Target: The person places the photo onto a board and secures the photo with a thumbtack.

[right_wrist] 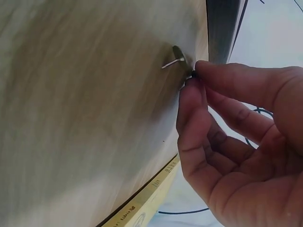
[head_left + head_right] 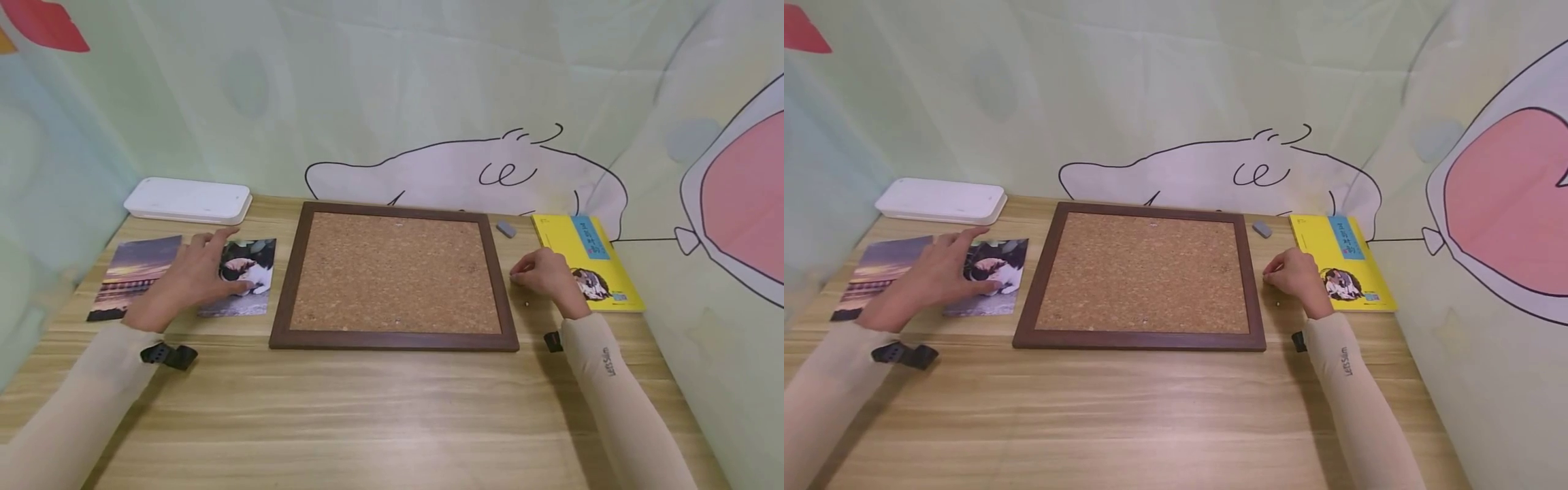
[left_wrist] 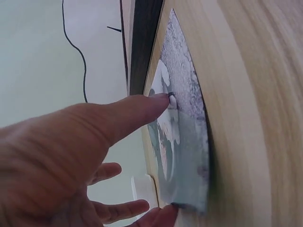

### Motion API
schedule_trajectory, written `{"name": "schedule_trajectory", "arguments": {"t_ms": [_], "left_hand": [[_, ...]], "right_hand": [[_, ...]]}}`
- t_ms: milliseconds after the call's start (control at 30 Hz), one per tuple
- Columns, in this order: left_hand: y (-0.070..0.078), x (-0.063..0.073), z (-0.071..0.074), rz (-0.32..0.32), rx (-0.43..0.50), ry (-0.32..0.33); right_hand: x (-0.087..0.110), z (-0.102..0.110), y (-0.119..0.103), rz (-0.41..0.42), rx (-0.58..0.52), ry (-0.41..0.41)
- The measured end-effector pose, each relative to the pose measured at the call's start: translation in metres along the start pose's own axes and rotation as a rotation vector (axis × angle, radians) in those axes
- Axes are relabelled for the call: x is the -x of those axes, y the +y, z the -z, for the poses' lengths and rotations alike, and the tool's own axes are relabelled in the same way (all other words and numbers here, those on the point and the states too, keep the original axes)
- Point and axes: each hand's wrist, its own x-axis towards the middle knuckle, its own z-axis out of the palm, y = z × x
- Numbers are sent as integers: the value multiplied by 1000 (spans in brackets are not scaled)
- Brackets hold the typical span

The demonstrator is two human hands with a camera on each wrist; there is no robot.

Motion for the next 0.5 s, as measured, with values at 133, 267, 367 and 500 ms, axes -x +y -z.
{"name": "schedule_trajectory", "arguments": {"t_ms": [133,267,367,500], "left_hand": [[0,1,-1,12,14,22],[-1,1,-1,28,34,17],[-2,2,0,36,44,15],[-7,2,0,39,66,27]], "right_hand": [[-2,1,-2,-17,9,-11],[-3,3,-3,-36,4,-27],[-4,3,-3,-45,-11,-40],[-2,4,-5,-56,-41,-47]]}}
